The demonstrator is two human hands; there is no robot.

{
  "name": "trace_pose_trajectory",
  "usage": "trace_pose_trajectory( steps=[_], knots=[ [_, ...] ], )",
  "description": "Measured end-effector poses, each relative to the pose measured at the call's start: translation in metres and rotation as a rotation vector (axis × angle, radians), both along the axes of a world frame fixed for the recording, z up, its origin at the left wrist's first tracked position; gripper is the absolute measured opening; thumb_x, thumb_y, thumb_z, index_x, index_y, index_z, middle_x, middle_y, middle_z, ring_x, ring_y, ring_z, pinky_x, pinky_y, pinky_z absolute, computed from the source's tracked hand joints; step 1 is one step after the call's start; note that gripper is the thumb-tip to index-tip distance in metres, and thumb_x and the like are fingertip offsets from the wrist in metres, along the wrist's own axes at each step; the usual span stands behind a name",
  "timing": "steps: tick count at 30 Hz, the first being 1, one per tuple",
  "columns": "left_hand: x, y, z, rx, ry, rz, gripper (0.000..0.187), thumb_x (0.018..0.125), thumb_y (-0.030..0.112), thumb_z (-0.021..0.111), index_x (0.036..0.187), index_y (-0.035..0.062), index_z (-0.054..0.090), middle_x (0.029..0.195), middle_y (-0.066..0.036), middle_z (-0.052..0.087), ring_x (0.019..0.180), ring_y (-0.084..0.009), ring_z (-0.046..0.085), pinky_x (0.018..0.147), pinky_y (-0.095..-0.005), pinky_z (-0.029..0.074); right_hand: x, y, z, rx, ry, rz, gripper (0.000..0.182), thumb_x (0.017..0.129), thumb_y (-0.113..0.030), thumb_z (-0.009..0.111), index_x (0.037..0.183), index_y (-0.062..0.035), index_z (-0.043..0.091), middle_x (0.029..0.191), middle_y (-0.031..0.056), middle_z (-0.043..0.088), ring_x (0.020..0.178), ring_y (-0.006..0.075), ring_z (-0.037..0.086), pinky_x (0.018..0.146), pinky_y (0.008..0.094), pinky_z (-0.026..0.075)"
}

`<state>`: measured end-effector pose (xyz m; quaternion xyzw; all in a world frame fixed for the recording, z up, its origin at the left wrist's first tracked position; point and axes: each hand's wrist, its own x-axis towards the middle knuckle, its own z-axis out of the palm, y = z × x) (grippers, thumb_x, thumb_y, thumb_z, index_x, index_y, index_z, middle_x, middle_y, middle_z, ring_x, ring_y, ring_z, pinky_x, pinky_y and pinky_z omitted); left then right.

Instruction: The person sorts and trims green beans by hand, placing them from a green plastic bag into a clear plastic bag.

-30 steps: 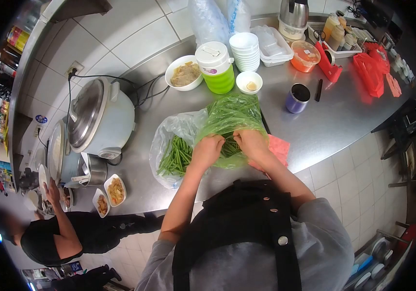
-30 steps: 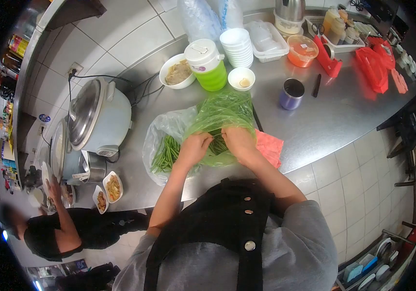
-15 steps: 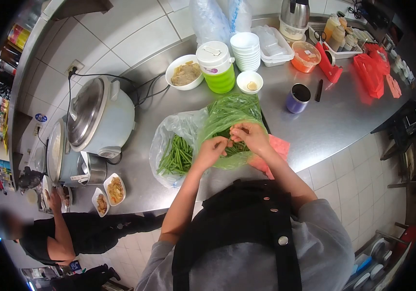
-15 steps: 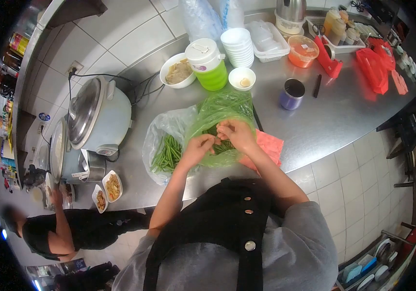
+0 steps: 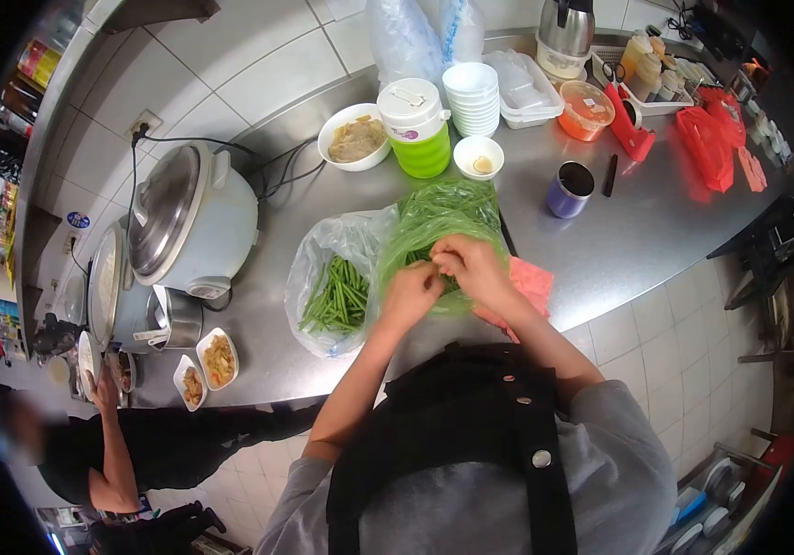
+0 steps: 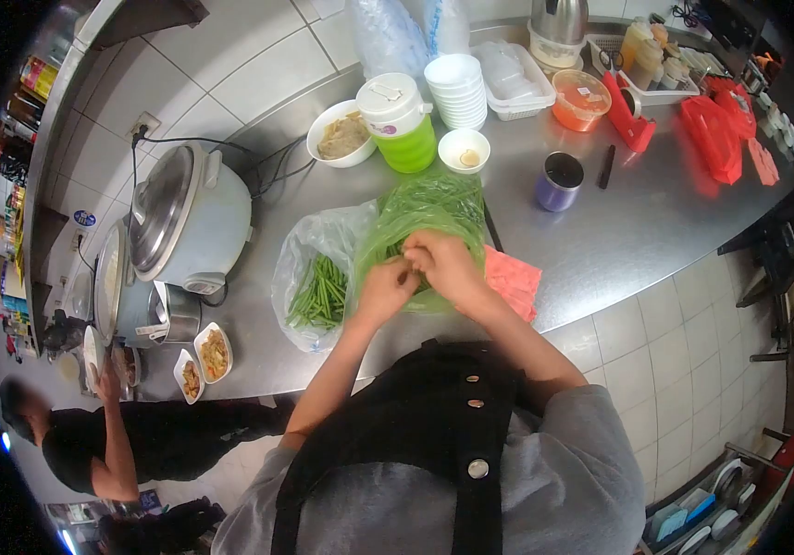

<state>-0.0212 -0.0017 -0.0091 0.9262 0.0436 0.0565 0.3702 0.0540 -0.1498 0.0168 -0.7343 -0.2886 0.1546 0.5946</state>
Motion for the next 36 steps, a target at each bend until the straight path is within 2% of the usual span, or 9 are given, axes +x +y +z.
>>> trace_pose_trajectory(
  steps=[4, 7, 11, 18, 20, 21, 23, 26, 36],
  knots=[
    [-0.005, -0.006, -0.006, 0.34, 0.194, -0.024, 0.016, 0.083, 0.015, 0.06, 0.09, 0.0029, 0.067, 0.085, -0.018, 0.068, 0.08, -0.0382, 0.066, 0.068, -0.0472, 0.052, -0.017, 0.008, 0.041, 0.114, -0.376, 0.002, 0.013, 0.088, -0.003, 0.065, 0.1, 0.0003, 0.066, 0.096, 0.012, 0.068, 0.083, 0.0261, 0.066, 0.072, 0.0347, 0.052],
    [-0.006, -0.008, -0.021, 0.297, -0.045, 0.098, 0.024, 0.083, 0.015, 0.06, 0.103, 0.0039, 0.065, 0.091, -0.019, 0.067, 0.079, -0.0377, 0.067, 0.067, -0.0499, 0.053, -0.033, 0.026, 0.078, 0.424, -0.338, -0.103, 0.018, 0.087, -0.004, 0.067, 0.104, -0.0014, 0.067, 0.097, 0.0131, 0.067, 0.085, 0.0287, 0.066, 0.075, 0.0357, 0.052],
    [-0.007, 0.003, -0.041, 0.321, -0.289, 0.096, 0.025, 0.083, 0.013, 0.059, 0.105, 0.0031, 0.064, 0.093, -0.02, 0.066, 0.078, -0.0382, 0.067, 0.066, -0.05, 0.053, -0.049, 0.059, 0.072, 0.482, -0.356, 0.008, 0.02, 0.088, -0.007, 0.065, 0.107, -0.0036, 0.069, 0.1, 0.0141, 0.066, 0.087, 0.0302, 0.066, 0.077, 0.0374, 0.052],
    [-0.018, 0.019, -0.03, 0.372, -0.098, -0.024, 0.028, 0.083, 0.01, 0.058, 0.109, 0.0018, 0.062, 0.097, -0.022, 0.065, 0.076, -0.0391, 0.067, 0.065, -0.0502, 0.054, -0.014, 0.033, 0.052, -0.522, -0.331, 0.511, 0.016, 0.086, -0.01, 0.057, 0.095, -0.0051, 0.07, 0.098, 0.0133, 0.069, 0.09, 0.0368, 0.066, 0.081, 0.0447, 0.052],
    [-0.01, 0.017, -0.026, 0.409, -0.044, 0.025, 0.024, 0.085, 0.011, 0.057, 0.106, 0.0018, 0.063, 0.095, -0.022, 0.066, 0.079, -0.0406, 0.066, 0.068, -0.0499, 0.053, 0.002, 0.03, 0.023, -1.01, -0.309, 0.533, 0.026, 0.084, -0.012, 0.056, 0.107, -0.0028, 0.066, 0.116, 0.0189, 0.063, 0.097, 0.0376, 0.065, 0.078, 0.0479, 0.054],
    [-0.007, 0.016, -0.023, 0.452, 0.014, 0.074, 0.021, 0.088, 0.012, 0.056, 0.103, 0.0019, 0.065, 0.093, -0.022, 0.066, 0.082, -0.0421, 0.065, 0.071, -0.0495, 0.053, 0.005, 0.03, -0.003, -1.011, -0.305, 0.525, 0.026, 0.084, -0.012, 0.056, 0.107, -0.0028, 0.066, 0.116, 0.0189, 0.063, 0.097, 0.0376, 0.065, 0.078, 0.0479, 0.054],
    [-0.003, 0.015, -0.026, 0.472, -0.002, 0.071, 0.015, 0.089, 0.007, 0.054, 0.095, 0.0008, 0.066, 0.09, -0.02, 0.065, 0.079, -0.0413, 0.065, 0.069, -0.0495, 0.053, 0.005, 0.034, -0.062, -0.608, -0.472, 0.05, 0.027, 0.083, -0.009, 0.056, 0.107, 0.0018, 0.062, 0.111, 0.0227, 0.062, 0.102, 0.0353, 0.063, 0.078, 0.0462, 0.056],
    [0.004, 0.014, -0.02, 0.501, 0.076, 0.079, 0.011, 0.087, 0.01, 0.059, 0.092, 0.0016, 0.065, 0.088, -0.02, 0.064, 0.077, -0.0407, 0.065, 0.069, -0.0497, 0.053, -0.004, 0.044, -0.101, -0.514, -0.584, -0.134, 0.028, 0.081, -0.007, 0.059, 0.107, 0.0028, 0.061, 0.114, 0.0256, 0.061, 0.102, 0.0373, 0.063, 0.075, 0.048, 0.056],
    [0.003, 0.032, -0.022, 0.492, -0.047, -0.012, 0.029, 0.084, 0.008, 0.062, 0.113, 0.0104, 0.066, 0.096, -0.019, 0.067, 0.083, -0.0391, 0.066, 0.071, -0.0487, 0.053, 0.008, 0.022, -0.073, -0.701, -0.461, 0.021, 0.018, 0.076, -0.008, 0.066, 0.092, -0.0006, 0.067, 0.089, 0.0205, 0.068, 0.088, 0.0377, 0.067, 0.076, 0.0468, 0.054]
  ],
)
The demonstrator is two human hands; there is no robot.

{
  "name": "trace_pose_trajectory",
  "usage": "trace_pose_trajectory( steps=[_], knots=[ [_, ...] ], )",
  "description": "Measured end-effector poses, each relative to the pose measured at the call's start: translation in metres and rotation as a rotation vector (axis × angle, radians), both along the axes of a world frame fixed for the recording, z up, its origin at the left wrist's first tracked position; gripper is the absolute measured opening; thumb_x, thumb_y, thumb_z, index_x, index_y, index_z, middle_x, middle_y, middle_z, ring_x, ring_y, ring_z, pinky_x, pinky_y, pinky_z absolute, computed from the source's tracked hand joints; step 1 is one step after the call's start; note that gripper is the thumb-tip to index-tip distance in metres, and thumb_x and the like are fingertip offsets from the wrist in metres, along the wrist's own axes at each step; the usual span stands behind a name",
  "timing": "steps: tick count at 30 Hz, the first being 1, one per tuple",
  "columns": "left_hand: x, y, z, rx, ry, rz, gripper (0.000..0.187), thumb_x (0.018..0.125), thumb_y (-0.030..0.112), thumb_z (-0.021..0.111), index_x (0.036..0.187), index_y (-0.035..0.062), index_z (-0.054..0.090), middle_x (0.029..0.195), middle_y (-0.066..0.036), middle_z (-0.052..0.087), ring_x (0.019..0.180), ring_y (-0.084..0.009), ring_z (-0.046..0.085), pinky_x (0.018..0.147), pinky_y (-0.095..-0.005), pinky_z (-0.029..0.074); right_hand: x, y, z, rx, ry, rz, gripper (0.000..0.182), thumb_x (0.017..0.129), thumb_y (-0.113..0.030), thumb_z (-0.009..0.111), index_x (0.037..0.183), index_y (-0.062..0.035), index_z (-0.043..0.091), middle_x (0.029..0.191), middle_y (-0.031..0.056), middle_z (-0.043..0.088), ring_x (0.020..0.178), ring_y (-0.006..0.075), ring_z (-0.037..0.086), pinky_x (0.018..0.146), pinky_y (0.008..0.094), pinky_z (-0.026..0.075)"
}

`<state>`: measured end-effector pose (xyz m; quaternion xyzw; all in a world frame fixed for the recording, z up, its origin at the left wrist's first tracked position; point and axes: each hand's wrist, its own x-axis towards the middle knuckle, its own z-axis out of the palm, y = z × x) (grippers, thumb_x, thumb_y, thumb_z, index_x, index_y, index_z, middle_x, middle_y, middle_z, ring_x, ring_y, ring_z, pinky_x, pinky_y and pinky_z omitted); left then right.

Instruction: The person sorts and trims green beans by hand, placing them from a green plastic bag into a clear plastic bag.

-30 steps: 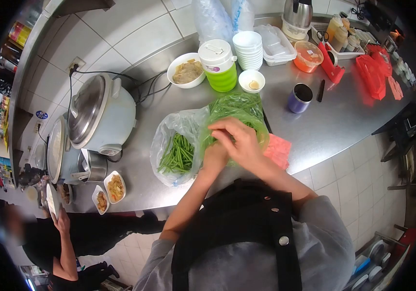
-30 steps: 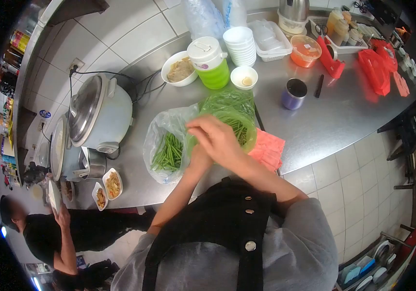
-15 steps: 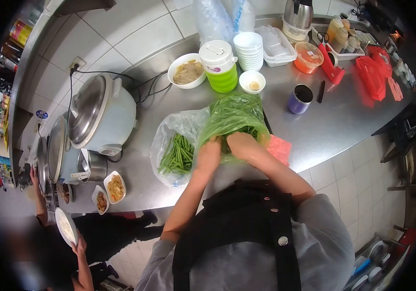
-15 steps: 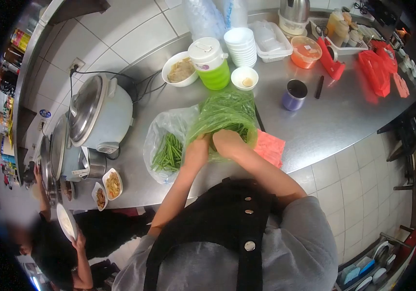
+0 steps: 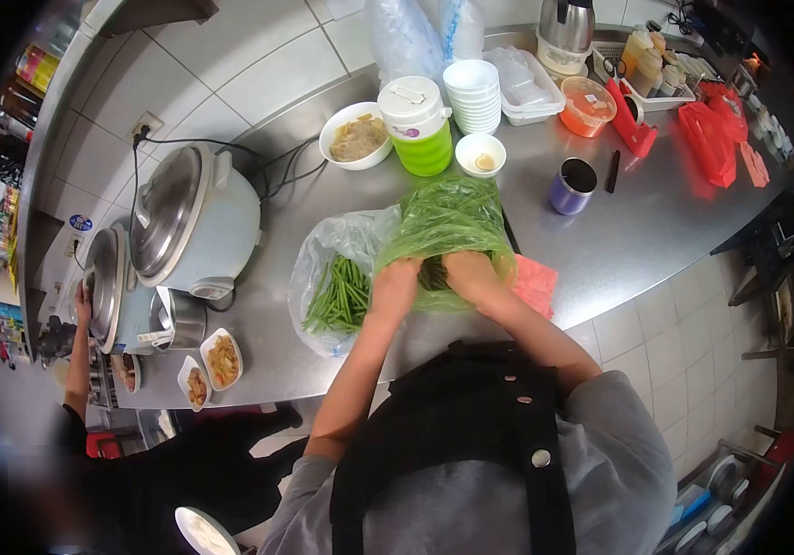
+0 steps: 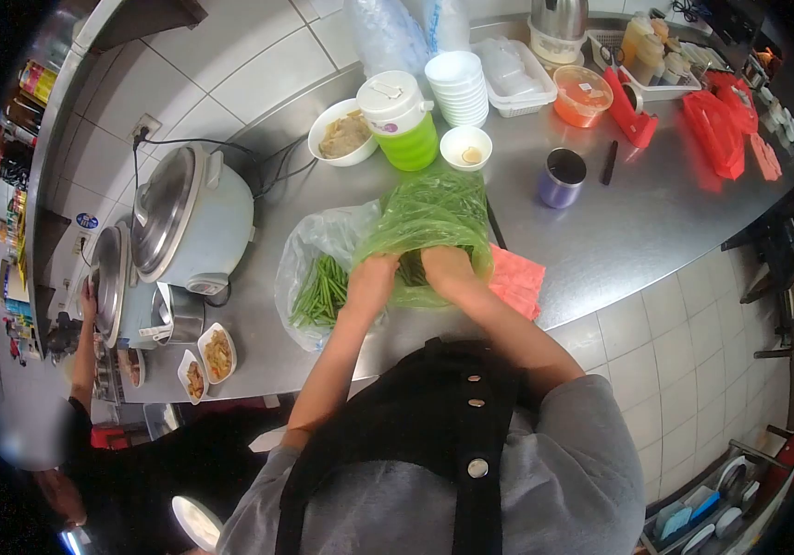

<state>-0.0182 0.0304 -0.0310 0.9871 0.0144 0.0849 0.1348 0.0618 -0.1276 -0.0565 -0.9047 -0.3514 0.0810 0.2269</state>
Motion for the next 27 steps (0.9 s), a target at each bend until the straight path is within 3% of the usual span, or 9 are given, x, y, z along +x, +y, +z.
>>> trace_pose_trajectory(
  steps=[3, 6, 8, 11, 14, 18, 20, 23, 27],
  knots=[
    [0.0, 0.002, -0.003, 0.008, 0.069, 0.009, 0.031, 0.085, 0.007, 0.059, 0.115, 0.0105, 0.065, 0.096, -0.019, 0.067, 0.085, -0.0387, 0.065, 0.072, -0.0489, 0.052, 0.005, -0.01, 0.009, -0.047, 0.124, -0.018, 0.018, 0.076, -0.008, 0.065, 0.093, -0.0022, 0.067, 0.091, 0.02, 0.068, 0.089, 0.0371, 0.067, 0.078, 0.0466, 0.053],
    [0.001, -0.001, 0.002, 0.007, 0.113, 0.013, 0.031, 0.085, 0.006, 0.057, 0.114, 0.0097, 0.065, 0.096, -0.019, 0.067, 0.087, -0.0387, 0.065, 0.073, -0.0489, 0.052, 0.002, -0.01, 0.036, -0.097, 0.213, 0.11, 0.018, 0.077, -0.007, 0.065, 0.095, -0.0032, 0.068, 0.093, 0.0189, 0.068, 0.091, 0.0374, 0.066, 0.08, 0.0468, 0.052],
    [0.004, -0.003, 0.003, 0.005, 0.117, 0.003, 0.03, 0.085, 0.006, 0.056, 0.113, 0.009, 0.065, 0.096, -0.019, 0.067, 0.087, -0.0388, 0.065, 0.073, -0.0488, 0.052, 0.003, 0.006, 0.006, 0.065, 0.069, -0.009, 0.017, 0.077, -0.009, 0.066, 0.094, -0.0033, 0.067, 0.097, 0.019, 0.067, 0.093, 0.0369, 0.066, 0.079, 0.0471, 0.052],
    [0.005, -0.004, 0.001, 0.003, 0.02, -0.021, 0.027, 0.084, 0.006, 0.057, 0.11, 0.008, 0.066, 0.096, -0.019, 0.067, 0.086, -0.0396, 0.065, 0.072, -0.0492, 0.052, -0.004, 0.022, -0.023, 0.109, -0.111, -0.12, 0.017, 0.077, -0.012, 0.067, 0.093, -0.0043, 0.068, 0.102, 0.0184, 0.067, 0.095, 0.0366, 0.065, 0.078, 0.0479, 0.052],
    [0.001, -0.002, 0.005, 0.007, -0.027, -0.086, 0.031, 0.084, 0.003, 0.052, 0.113, 0.0066, 0.063, 0.097, -0.021, 0.067, 0.083, -0.0385, 0.067, 0.073, -0.0485, 0.054, 0.001, 0.014, 0.01, -0.035, 0.071, -0.044, 0.019, 0.077, -0.016, 0.067, 0.093, -0.0048, 0.068, 0.101, 0.0179, 0.067, 0.095, 0.037, 0.065, 0.077, 0.0486, 0.052],
    [-0.002, -0.007, 0.017, -0.063, 0.095, -0.041, 0.024, 0.089, 0.012, 0.056, 0.111, 0.0075, 0.064, 0.097, -0.02, 0.067, 0.084, -0.0401, 0.066, 0.073, -0.0487, 0.053, -0.001, -0.007, 0.045, 0.068, -0.036, -0.086, 0.019, 0.078, -0.018, 0.065, 0.092, -0.0056, 0.068, 0.099, 0.0186, 0.067, 0.091, 0.0371, 0.066, 0.075, 0.0487, 0.052],
    [-0.003, -0.009, 0.018, -0.118, 0.108, -0.029, 0.022, 0.091, 0.015, 0.056, 0.11, 0.0081, 0.065, 0.097, -0.019, 0.067, 0.084, -0.0406, 0.065, 0.073, -0.0487, 0.052, 0.0, -0.019, 0.069, -0.015, 0.229, -0.147, 0.02, 0.079, -0.021, 0.063, 0.092, -0.0068, 0.068, 0.097, 0.0181, 0.068, 0.088, 0.0362, 0.066, 0.075, 0.0477, 0.051],
    [-0.004, -0.012, 0.019, -0.232, 0.051, -0.016, 0.02, 0.094, 0.02, 0.056, 0.106, 0.0086, 0.067, 0.095, -0.019, 0.067, 0.085, -0.0403, 0.065, 0.073, -0.0482, 0.052, 0.009, -0.031, 0.074, -0.021, 0.288, -0.111, 0.025, 0.083, -0.021, 0.06, 0.101, -0.0065, 0.068, 0.096, 0.0196, 0.068, 0.089, 0.0374, 0.066, 0.079, 0.0485, 0.051],
    [-0.002, -0.014, 0.027, -0.312, 0.049, -0.019, 0.021, 0.091, 0.021, 0.061, 0.102, 0.0057, 0.069, 0.094, -0.019, 0.068, 0.081, -0.0395, 0.064, 0.071, -0.0458, 0.05, 0.008, -0.039, 0.06, 0.023, 0.217, -0.114, 0.024, 0.084, -0.019, 0.058, 0.102, -0.0078, 0.069, 0.096, 0.0192, 0.068, 0.09, 0.0368, 0.066, 0.079, 0.0492, 0.05]
  ],
)
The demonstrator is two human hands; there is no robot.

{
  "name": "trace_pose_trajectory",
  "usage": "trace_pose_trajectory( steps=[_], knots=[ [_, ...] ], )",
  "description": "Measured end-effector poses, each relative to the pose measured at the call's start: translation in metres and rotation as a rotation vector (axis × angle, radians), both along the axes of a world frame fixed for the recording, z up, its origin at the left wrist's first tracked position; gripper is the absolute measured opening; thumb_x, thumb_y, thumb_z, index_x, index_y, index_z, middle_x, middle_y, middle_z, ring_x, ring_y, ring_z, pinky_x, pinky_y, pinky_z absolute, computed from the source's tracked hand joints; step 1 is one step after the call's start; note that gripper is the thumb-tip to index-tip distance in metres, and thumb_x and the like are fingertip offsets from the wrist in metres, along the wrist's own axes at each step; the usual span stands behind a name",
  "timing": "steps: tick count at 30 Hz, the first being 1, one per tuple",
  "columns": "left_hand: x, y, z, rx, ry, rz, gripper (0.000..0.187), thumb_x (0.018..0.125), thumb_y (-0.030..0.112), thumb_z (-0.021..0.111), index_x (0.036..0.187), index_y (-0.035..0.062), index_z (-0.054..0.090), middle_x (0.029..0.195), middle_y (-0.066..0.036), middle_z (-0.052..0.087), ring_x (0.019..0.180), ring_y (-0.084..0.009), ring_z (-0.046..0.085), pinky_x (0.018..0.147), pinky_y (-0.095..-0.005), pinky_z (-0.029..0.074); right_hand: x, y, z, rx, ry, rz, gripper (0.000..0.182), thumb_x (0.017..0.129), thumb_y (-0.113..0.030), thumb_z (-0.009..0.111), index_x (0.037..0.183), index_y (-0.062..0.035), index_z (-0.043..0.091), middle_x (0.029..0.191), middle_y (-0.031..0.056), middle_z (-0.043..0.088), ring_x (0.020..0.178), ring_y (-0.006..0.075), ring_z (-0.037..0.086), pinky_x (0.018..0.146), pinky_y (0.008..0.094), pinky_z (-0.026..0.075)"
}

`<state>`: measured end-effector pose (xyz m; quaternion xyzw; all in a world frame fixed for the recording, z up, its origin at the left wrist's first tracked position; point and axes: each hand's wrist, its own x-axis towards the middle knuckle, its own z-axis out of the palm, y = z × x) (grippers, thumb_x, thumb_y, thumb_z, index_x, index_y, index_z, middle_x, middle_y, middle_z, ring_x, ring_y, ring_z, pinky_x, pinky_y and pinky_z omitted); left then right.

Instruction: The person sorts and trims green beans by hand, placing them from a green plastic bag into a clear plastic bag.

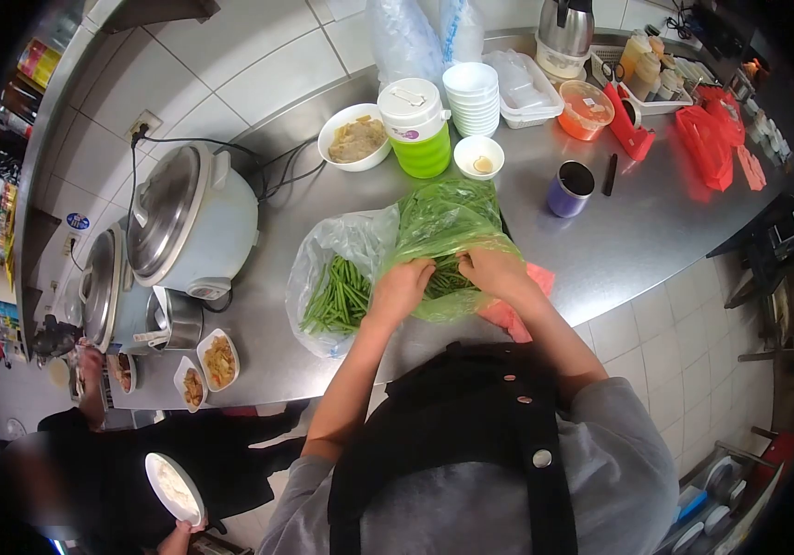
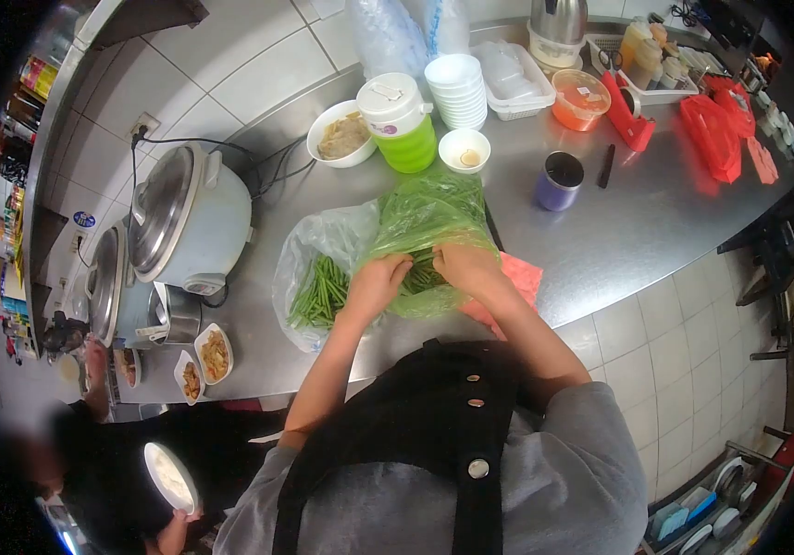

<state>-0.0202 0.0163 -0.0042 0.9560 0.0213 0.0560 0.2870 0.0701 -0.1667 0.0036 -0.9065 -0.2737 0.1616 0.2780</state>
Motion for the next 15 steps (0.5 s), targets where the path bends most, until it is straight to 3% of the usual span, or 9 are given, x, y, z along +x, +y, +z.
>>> trace_pose_trajectory(
  steps=[5, 7, 8, 10, 11, 13, 15],
  knots=[
    [0.001, -0.002, 0.008, -0.035, -0.016, -0.016, 0.018, 0.086, 0.016, 0.064, 0.099, 0.0042, 0.07, 0.089, -0.02, 0.068, 0.073, -0.0364, 0.063, 0.068, -0.0426, 0.05, -0.016, -0.001, 0.016, 0.113, -0.044, 0.079, 0.022, 0.088, -0.021, 0.06, 0.103, -0.0076, 0.07, 0.098, 0.019, 0.068, 0.092, 0.0366, 0.066, 0.078, 0.048, 0.05],
    [0.0, -0.003, 0.006, -0.083, -0.146, 0.009, 0.017, 0.084, 0.012, 0.066, 0.098, 0.0026, 0.069, 0.082, -0.015, 0.067, 0.066, -0.0251, 0.063, 0.062, -0.036, 0.049, -0.021, 0.005, 0.006, 0.14, -0.081, 0.065, 0.022, 0.089, -0.022, 0.06, 0.103, -0.0077, 0.07, 0.097, 0.0185, 0.068, 0.09, 0.0367, 0.066, 0.078, 0.0476, 0.05],
    [-0.001, -0.003, 0.004, -0.083, -0.145, 0.01, 0.017, 0.084, 0.012, 0.066, 0.098, 0.0026, 0.069, 0.082, -0.015, 0.067, 0.066, -0.0251, 0.063, 0.062, -0.036, 0.049, -0.022, 0.006, 0.001, 0.167, -0.119, 0.052, 0.022, 0.09, -0.023, 0.061, 0.103, -0.0078, 0.071, 0.097, 0.0181, 0.068, 0.089, 0.0367, 0.066, 0.077, 0.0473, 0.05],
    [-0.002, -0.001, -0.001, -0.433, 0.007, 0.146, 0.015, 0.086, 0.011, 0.066, 0.097, 0.0013, 0.07, 0.079, -0.006, 0.068, 0.062, -0.0137, 0.059, 0.058, -0.0286, 0.046, -0.022, 0.008, -0.002, 0.214, -0.071, 0.061, 0.023, 0.09, -0.023, 0.06, 0.103, -0.0066, 0.071, 0.095, 0.0187, 0.068, 0.087, 0.0375, 0.066, 0.077, 0.0472, 0.05],
    [-0.002, 0.0, -0.004, -0.432, 0.006, 0.147, 0.015, 0.086, 0.011, 0.066, 0.097, 0.0013, 0.07, 0.079, -0.006, 0.068, 0.062, -0.0137, 0.059, 0.058, -0.0286, 0.046, -0.022, 0.008, -0.003, 0.262, -0.024, 0.068, 0.023, 0.091, -0.023, 0.06, 0.103, -0.0055, 0.07, 0.093, 0.0193, 0.068, 0.085, 0.0383, 0.065, 0.077, 0.047, 0.05],
    [0.001, 0.001, -0.006, -0.828, 0.002, 0.207, 0.014, 0.089, 0.012, 0.066, 0.094, -0.0009, 0.069, 0.076, -0.003, 0.067, 0.061, -0.0076, 0.057, 0.057, -0.0235, 0.042, -0.03, 0.008, 0.006, 0.309, 0.077, 0.047, 0.022, 0.091, -0.021, 0.06, 0.101, -0.0025, 0.07, 0.092, 0.0181, 0.069, 0.082, 0.0347, 0.066, 0.076, 0.0444, 0.051],
    [0.004, 0.003, -0.004, -0.897, 0.006, 0.245, 0.016, 0.092, 0.013, 0.063, 0.097, -0.0011, 0.069, 0.08, -0.003, 0.069, 0.062, -0.0076, 0.058, 0.057, -0.0229, 0.042, -0.031, 0.009, 0.008, 0.354, 0.178, 0.031, 0.021, 0.092, -0.018, 0.061, 0.099, 0.0005, 0.069, 0.091, 0.0169, 0.07, 0.078, 0.0311, 0.068, 0.074, 0.0418, 0.051]
  ],
)
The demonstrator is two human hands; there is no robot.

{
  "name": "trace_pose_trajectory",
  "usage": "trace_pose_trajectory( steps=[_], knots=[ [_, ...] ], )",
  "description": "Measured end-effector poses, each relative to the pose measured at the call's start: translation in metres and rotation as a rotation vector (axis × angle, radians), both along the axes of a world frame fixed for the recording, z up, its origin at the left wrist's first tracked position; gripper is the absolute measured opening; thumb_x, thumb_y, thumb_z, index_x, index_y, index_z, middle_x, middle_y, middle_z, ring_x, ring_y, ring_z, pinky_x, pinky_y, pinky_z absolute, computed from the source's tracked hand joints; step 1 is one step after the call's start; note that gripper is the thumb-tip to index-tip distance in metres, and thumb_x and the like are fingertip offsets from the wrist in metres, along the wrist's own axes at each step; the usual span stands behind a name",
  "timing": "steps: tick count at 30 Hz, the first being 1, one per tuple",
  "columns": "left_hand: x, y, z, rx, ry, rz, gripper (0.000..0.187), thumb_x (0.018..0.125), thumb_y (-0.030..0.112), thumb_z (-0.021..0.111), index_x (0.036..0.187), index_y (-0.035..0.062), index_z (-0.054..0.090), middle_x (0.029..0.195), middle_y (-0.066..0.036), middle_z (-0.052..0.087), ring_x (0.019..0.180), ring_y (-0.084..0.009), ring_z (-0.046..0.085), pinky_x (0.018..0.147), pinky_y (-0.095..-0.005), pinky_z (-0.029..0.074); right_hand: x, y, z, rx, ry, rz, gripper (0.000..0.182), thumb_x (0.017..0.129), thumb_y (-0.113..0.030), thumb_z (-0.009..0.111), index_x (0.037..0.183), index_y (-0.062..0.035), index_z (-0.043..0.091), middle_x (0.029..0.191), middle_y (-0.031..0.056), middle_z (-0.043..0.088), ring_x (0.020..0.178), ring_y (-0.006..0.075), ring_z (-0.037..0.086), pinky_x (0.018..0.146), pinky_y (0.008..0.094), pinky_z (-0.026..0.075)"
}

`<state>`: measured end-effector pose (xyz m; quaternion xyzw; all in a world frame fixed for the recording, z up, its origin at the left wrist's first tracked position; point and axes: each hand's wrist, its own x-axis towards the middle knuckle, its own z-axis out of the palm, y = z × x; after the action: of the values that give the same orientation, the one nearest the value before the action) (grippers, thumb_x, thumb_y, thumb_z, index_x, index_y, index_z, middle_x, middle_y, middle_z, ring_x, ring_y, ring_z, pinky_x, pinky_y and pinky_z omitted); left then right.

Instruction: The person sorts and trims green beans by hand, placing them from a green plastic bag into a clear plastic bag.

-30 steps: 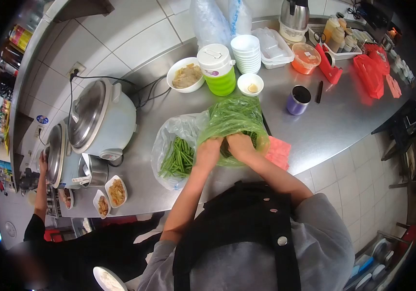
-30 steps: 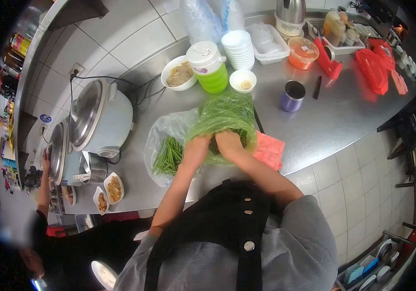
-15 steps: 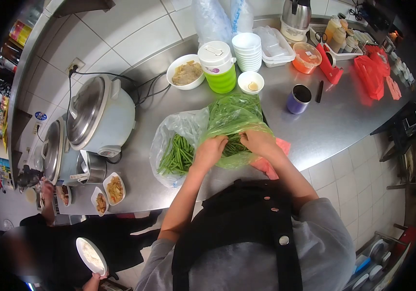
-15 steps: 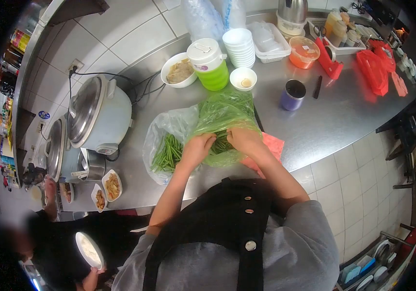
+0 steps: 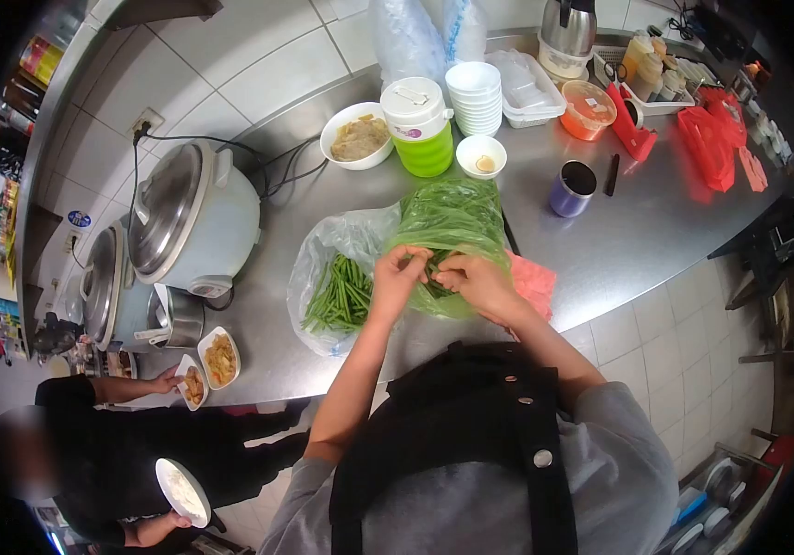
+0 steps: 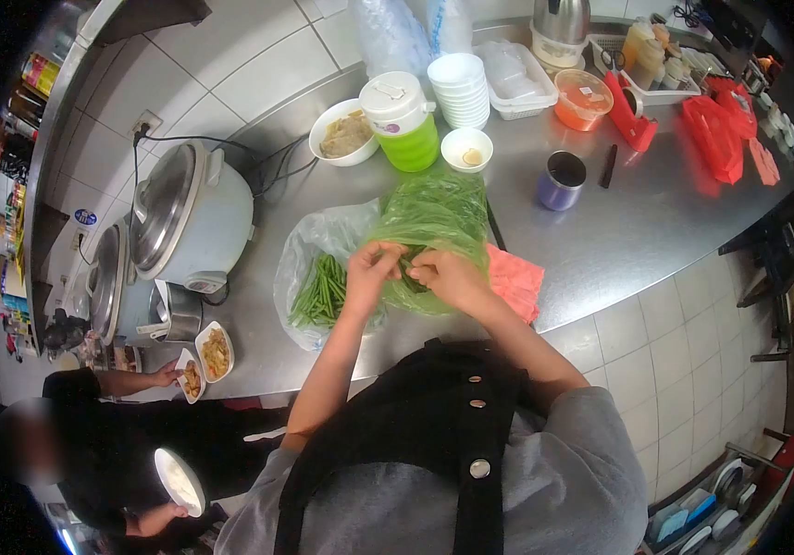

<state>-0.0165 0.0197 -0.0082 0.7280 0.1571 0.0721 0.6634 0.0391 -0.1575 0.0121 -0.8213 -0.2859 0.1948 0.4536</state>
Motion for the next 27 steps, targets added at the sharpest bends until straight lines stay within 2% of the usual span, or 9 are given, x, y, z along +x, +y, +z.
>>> trace_pose_trajectory(
  steps=[2, 5, 16, 19, 20, 21, 22, 25, 27],
  knots=[
    [-0.001, 0.002, 0.003, -0.07, 0.009, 0.035, 0.017, 0.094, 0.013, 0.061, 0.1, -0.0014, 0.068, 0.084, -0.002, 0.07, 0.063, -0.0075, 0.058, 0.058, -0.0222, 0.043, 0.007, 0.002, -0.003, 0.367, 0.342, -0.002, 0.02, 0.094, -0.013, 0.061, 0.1, 0.0049, 0.066, 0.096, 0.0135, 0.071, 0.076, 0.0198, 0.068, 0.067, 0.0329, 0.053],
    [-0.003, -0.002, 0.005, 0.011, -0.001, -0.089, 0.019, 0.097, 0.011, 0.057, 0.108, -0.0013, 0.067, 0.092, -0.004, 0.071, 0.063, -0.0075, 0.059, 0.06, -0.0217, 0.044, 0.021, 0.005, -0.004, 0.598, 0.376, -0.142, 0.018, 0.098, -0.012, 0.058, 0.104, 0.0035, 0.065, 0.1, 0.0085, 0.069, 0.081, 0.0131, 0.068, 0.064, 0.0247, 0.054],
    [0.0, -0.014, -0.004, 0.043, 0.018, -0.148, 0.014, 0.094, 0.011, 0.062, 0.1, 0.0004, 0.068, 0.087, -0.002, 0.07, 0.067, -0.008, 0.056, 0.064, -0.0253, 0.047, 0.032, 0.003, 0.002, 0.504, 0.282, -0.237, 0.015, 0.097, -0.011, 0.06, 0.097, 0.0039, 0.061, 0.107, 0.0099, 0.07, 0.075, 0.0126, 0.068, 0.063, 0.0254, 0.054],
    [-0.003, -0.019, 0.0, 0.394, -0.07, -0.102, 0.012, 0.091, 0.012, 0.064, 0.095, 0.0014, 0.07, 0.081, -0.004, 0.069, 0.062, -0.0107, 0.055, 0.062, -0.0274, 0.047, 0.022, 0.005, 0.006, 0.453, 0.177, -0.224, 0.014, 0.093, -0.01, 0.063, 0.098, 0.0032, 0.063, 0.088, 0.0116, 0.068, 0.073, 0.0209, 0.069, 0.061, 0.0313, 0.053],
    [-0.002, -0.019, 0.0, 0.394, -0.067, -0.099, 0.012, 0.091, 0.012, 0.064, 0.095, 0.0014, 0.07, 0.081, -0.004, 0.069, 0.062, -0.0107, 0.055, 0.062, -0.0274, 0.047, 0.016, 0.005, 0.011, 0.398, -0.108, -0.184, 0.014, 0.091, -0.01, 0.063, 0.098, 0.0027, 0.063, 0.086, 0.0131, 0.066, 0.074, 0.0261, 0.068, 0.063, 0.0344, 0.053],
    [0.0, -0.02, -0.001, 0.519, -0.085, -0.071, 0.012, 0.086, 0.011, 0.067, 0.093, 0.0013, 0.069, 0.081, -0.01, 0.069, 0.063, -0.0192, 0.059, 0.062, -0.032, 0.048, 0.009, 0.005, 0.016, 0.338, -0.393, -0.142, 0.014, 0.09, -0.009, 0.064, 0.097, 0.0022, 0.063, 0.083, 0.0147, 0.064, 0.075, 0.0313, 0.066, 0.066, 0.0375, 0.052],
    [0.001, -0.021, -0.001, 0.643, -0.103, -0.044, 0.014, 0.081, 0.011, 0.07, 0.09, 0.0011, 0.068, 0.081, -0.015, 0.068, 0.065, -0.0278, 0.064, 0.062, -0.0366, 0.049, 0.001, 0.009, 0.019, 0.372, -0.353, -0.123, 0.013, 0.088, -0.008, 0.063, 0.098, 0.0001, 0.064, 0.089, 0.0168, 0.063, 0.08, 0.0384, 0.063, 0.07, 0.0419, 0.05],
    [-0.002, -0.02, -0.013, 0.683, -0.043, -0.074, 0.015, 0.082, 0.013, 0.067, 0.087, -0.0003, 0.067, 0.08, -0.019, 0.067, 0.07, -0.0365, 0.065, 0.063, -0.0417, 0.05, -0.012, 0.018, 0.053, 0.474, -0.43, -0.097, 0.013, 0.087, -0.002, 0.063, 0.099, 0.0022, 0.065, 0.095, 0.0142, 0.066, 0.078, 0.0284, 0.067, 0.07, 0.0339, 0.053],
    [-0.003, -0.029, -0.012, 0.694, -0.254, 0.031, 0.015, 0.083, 0.014, 0.064, 0.086, -0.0003, 0.067, 0.079, -0.019, 0.067, 0.071, -0.0373, 0.066, 0.063, -0.0437, 0.051, -0.021, 0.031, 0.079, 0.6, -0.421, -0.055, 0.014, 0.087, -0.001, 0.063, 0.1, 0.002, 0.066, 0.097, 0.015, 0.066, 0.082, 0.0313, 0.066, 0.073, 0.0355, 0.053]
  ],
)
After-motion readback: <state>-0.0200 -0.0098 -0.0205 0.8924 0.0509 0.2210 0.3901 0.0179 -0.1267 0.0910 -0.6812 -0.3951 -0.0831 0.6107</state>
